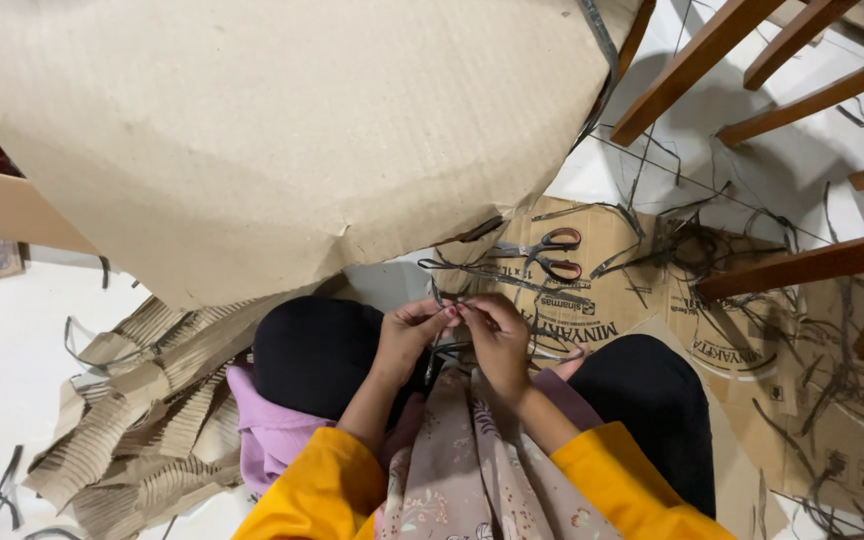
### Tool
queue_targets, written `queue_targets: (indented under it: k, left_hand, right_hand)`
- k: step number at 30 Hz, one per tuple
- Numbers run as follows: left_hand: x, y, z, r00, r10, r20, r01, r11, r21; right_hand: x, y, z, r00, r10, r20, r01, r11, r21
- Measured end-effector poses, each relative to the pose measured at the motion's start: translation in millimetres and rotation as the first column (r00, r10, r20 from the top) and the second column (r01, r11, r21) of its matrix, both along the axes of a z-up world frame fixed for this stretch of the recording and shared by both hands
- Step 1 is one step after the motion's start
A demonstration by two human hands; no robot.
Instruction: The person wraps the legs and seat of a wooden chair with cardboard, securing it by winding and tying black plastic strips around the material.
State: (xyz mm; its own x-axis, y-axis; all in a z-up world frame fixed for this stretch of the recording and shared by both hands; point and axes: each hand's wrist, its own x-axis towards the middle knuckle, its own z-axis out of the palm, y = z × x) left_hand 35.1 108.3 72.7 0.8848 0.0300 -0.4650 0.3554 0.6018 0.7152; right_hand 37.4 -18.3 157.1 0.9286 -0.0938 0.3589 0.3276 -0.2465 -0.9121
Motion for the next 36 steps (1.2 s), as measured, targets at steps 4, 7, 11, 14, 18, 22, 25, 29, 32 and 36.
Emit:
queue_targets:
  k: [4, 7, 11, 14, 18, 22, 25, 29, 32, 36]
  left_hand:
    - [-6, 4, -4, 1.0, -0.017, -0.011, 0.018, 0.995, 0.095]
    - [-7, 4, -6, 1.0, -0.004, -0.015, 0.006, 0.993, 0.115]
    - [-5, 4, -1, 1.0, 0.006, 0.023, -0.008, 0.995, 0.099]
    - [1, 8, 1, 0.998, 0.006, 0.067, -0.015, 0.991, 0.135]
    - [-1, 5, -17, 0.995, 0.002, 0.101, -0.007, 0.998, 0.056]
    - [0, 5, -37, 0.986, -0.035, 0.166, 0.022, 0.997, 0.077]
    - [2, 10, -37, 0.965, -0.106, 0.239, 0.059, 0.979, 0.196]
    - [4, 19, -10, 0.91, -0.29, 0.297, 0.166, 0.91, 0.38]
    - [9, 29, -15, 0.933, -0.23, 0.276, 0.135, 0.936, 0.326]
    - [14, 25, -39, 0.951, -0.208, 0.228, 0.159, 0.963, 0.216]
  right_hand:
    - [8, 5, -9, 1.0, -0.02, -0.01, 0.019, 0.996, -0.091]
    - [9, 7, -8, 0.994, -0.002, -0.113, -0.003, 0.999, -0.045]
    - [17, -6, -10, 0.979, 0.181, -0.092, -0.2, 0.941, -0.273]
    - [16, -15, -10, 0.95, 0.311, -0.036, -0.287, 0.817, -0.5]
    - [11, -19, 12, 0.935, 0.35, -0.048, -0.311, 0.752, -0.581]
    - [12, -17, 5, 0.956, 0.291, 0.018, -0.229, 0.788, -0.572]
    - [10, -19, 5, 0.967, 0.25, 0.041, -0.194, 0.834, -0.516]
    - [9, -25, 1, 0.963, 0.219, 0.158, -0.125, 0.881, -0.457]
    - [8, -24, 1, 0.956, 0.213, 0.203, -0.112, 0.902, -0.418]
    - [12, -15, 12, 0.941, 0.228, 0.249, -0.1, 0.892, -0.441]
